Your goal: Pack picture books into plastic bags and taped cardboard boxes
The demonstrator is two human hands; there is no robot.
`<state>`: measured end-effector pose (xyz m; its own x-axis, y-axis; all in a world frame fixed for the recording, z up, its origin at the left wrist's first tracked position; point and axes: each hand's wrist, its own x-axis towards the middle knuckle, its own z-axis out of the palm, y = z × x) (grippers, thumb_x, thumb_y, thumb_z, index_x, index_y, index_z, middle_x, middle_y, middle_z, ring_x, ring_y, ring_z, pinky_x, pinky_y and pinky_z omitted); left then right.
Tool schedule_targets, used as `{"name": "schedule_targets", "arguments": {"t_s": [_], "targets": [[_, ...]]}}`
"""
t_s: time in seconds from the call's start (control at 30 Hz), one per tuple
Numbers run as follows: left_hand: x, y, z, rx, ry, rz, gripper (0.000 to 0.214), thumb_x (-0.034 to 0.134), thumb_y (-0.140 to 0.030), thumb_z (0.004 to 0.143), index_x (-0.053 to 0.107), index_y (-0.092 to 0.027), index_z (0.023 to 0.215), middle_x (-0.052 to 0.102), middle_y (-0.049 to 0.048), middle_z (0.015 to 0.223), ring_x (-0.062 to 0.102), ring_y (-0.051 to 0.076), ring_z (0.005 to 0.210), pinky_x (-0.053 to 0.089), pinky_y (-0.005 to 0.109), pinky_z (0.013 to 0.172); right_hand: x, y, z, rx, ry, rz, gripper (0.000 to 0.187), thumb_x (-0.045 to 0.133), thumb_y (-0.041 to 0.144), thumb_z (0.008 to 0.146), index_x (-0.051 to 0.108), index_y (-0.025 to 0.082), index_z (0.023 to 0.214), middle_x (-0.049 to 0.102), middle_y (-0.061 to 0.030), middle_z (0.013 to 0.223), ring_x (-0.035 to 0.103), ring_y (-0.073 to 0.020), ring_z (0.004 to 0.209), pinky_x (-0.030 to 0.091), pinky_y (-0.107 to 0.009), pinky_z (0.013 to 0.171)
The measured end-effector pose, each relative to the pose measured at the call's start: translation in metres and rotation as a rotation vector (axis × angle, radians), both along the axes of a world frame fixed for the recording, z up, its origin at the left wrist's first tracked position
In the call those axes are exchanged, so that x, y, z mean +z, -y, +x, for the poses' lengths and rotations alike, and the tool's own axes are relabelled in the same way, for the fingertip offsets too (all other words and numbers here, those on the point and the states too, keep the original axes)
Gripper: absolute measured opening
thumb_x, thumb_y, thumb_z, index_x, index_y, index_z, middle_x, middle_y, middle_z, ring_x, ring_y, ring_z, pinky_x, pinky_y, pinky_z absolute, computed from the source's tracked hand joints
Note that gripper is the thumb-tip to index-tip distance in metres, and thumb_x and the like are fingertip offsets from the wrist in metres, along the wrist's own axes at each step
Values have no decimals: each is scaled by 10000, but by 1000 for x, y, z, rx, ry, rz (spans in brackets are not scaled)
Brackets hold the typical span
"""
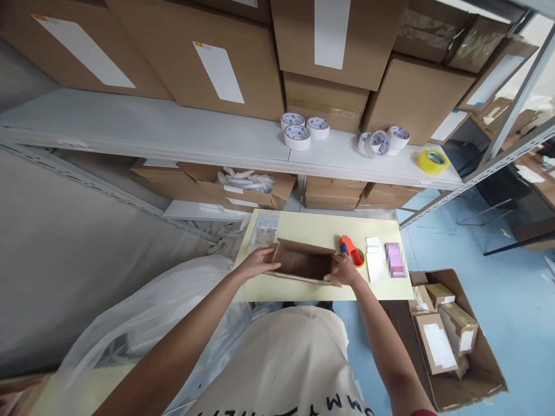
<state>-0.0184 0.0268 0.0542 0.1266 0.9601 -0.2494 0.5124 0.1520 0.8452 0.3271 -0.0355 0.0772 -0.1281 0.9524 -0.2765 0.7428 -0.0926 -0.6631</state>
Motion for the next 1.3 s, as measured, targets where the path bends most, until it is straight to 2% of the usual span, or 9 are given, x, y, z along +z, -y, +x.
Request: {"name": "schedule_targets", "arguments": {"t_s": [0.13,0.33,0.43,0.57,0.67,0.77,0.87,1.07,1.3], "targets": [[-14,25,1,-156,-46,51,1119,901,-380,327,529,-166,1360,428,192,1493,383,399,1387,388,437,1104,-18,23,-13,81,40,65,1369,939,412,410,207,151,1536,332,-243,1469,402,-410,1339,382,-553,1080],[-24,47,25,-42,-46,81,1058,804,-419,618,264,-208,1503,400,182,1518,443,367,1354,422,473,1065,-52,28,-16,-52,-32,295,1216,771,298,731,-134,216,1539,243,-251,1563,312,-379,1426,382,-580,1068],[-26,44,35,-11,-4,64,1052,813,-418,616,276,-201,1494,476,185,1461,508,363,1297,451,477,1031,-53,24,-8,-100,-56,291,1126,703,267,786,-134,236,1538,294,-226,1556,390,-352,1391,434,-563,1032],[-30,40,41,-30,46,88,1037,787,-438,650,249,-225,1510,384,162,1535,423,340,1376,401,455,1092,-31,24,-24,-78,167,363,975,633,121,784,57,252,1560,240,-174,1592,234,-369,1464,289,-639,1117],[-38,48,42,-44,81,147,1003,736,-457,699,220,-204,1521,284,165,1583,317,319,1440,334,452,1145,-13,17,-69,159,257,387,904,612,34,759,223,279,1537,180,-132,1620,178,-366,1482,217,-636,1150],[-48,59,37,-49,125,193,920,677,-465,744,253,-181,1510,295,178,1576,314,307,1444,325,458,1151,-5,-1,-121,469,204,261,949,721,78,712,277,326,1514,150,-97,1631,332,-356,1427,345,-554,1119],[-55,60,20,-31,140,179,774,638,-466,775,372,-203,1452,389,144,1534,367,283,1419,329,443,1150,-5,-18,-149,554,209,107,1032,811,117,639,292,345,1502,84,-92,1642,504,-358,1305,475,-482,1022],[-60,-1,-35,311,-128,38,412,572,-358,822,593,-155,1180,569,174,1339,482,301,1318,349,417,1122,0,-25,-148,496,232,8,959,824,116,634,378,271,1469,56,-138,1637,568,-393,1229,550,-468,902],[-87,-77,-38,367,-277,-185,448,655,-279,747,518,-98,1133,515,298,1300,401,434,1325,366,552,1021,7,-16,-150,504,257,-67,925,793,113,691,342,272,1483,82,-124,1638,491,-349,1324,497,-461,1013]]}}
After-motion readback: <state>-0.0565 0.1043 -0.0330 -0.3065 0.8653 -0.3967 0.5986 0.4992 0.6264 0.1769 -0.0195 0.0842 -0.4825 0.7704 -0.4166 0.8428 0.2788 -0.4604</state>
